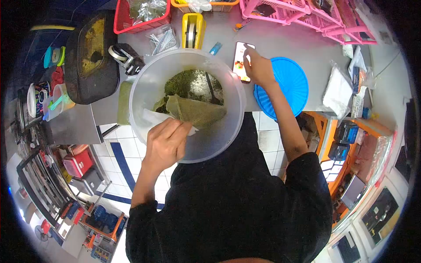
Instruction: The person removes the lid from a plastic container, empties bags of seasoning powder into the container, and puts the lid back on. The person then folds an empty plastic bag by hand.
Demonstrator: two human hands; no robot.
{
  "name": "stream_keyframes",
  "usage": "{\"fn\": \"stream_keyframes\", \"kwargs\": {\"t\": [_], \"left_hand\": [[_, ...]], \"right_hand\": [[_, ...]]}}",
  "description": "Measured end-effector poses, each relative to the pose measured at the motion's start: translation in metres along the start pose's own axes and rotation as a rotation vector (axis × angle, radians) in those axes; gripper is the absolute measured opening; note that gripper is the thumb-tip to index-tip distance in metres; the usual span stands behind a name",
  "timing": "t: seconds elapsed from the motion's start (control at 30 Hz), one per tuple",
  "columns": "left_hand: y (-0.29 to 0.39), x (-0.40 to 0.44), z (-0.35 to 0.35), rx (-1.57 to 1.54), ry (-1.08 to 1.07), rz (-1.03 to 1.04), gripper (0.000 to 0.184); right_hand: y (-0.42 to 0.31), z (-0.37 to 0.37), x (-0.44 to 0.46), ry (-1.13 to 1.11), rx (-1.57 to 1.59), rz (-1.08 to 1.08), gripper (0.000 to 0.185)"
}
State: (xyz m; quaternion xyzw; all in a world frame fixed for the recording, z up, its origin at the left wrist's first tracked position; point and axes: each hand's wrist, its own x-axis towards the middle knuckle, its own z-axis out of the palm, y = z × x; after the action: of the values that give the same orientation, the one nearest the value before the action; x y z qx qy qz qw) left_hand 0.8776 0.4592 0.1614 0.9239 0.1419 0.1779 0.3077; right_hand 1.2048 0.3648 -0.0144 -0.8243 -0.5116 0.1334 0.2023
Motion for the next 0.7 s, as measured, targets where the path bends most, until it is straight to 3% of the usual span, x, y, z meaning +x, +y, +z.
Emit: {"fn": "stream_keyframes", "kwargs": {"t": [0.13,0.23,0.4,0.5,0.57,0.63,0.7], "left_hand": [[-0.002,-0.002,-0.008,-0.042,0.068,0.0,0.024],[0.001,0.0,-0.02,-0.129,0.146,-0.026,0.023],[0.003,-0.004,-0.04,-0.33,0.276,-0.063,0.009],[-0.004,-0.009,-0.034,-0.559,0.449,-0.064,0.009],[-0.008,-0.01,-0.034,-0.611,0.465,-0.106,0.016],[-0.013,-0.013,-0.032,-0.669,0.501,-0.169,0.017],[-0.017,-0.018,-0.038,-0.67,0.479,-0.348,0.013]], "right_hand": [[-0.032,-0.038,-0.022,0.401,0.287,0.053,0.016],[-0.087,-0.089,-0.052,0.508,0.387,-0.023,0.02],[-0.172,-0.133,-0.077,0.055,0.319,-0.488,0.054],[-0.19,-0.112,-0.076,-0.076,0.178,-0.458,0.064],[-0.184,-0.095,-0.068,-0.248,0.051,-0.395,0.067],[-0.185,-0.095,-0.068,-0.281,0.05,-0.375,0.064],[-0.186,-0.097,-0.067,-0.276,0.084,-0.369,0.061]]}}
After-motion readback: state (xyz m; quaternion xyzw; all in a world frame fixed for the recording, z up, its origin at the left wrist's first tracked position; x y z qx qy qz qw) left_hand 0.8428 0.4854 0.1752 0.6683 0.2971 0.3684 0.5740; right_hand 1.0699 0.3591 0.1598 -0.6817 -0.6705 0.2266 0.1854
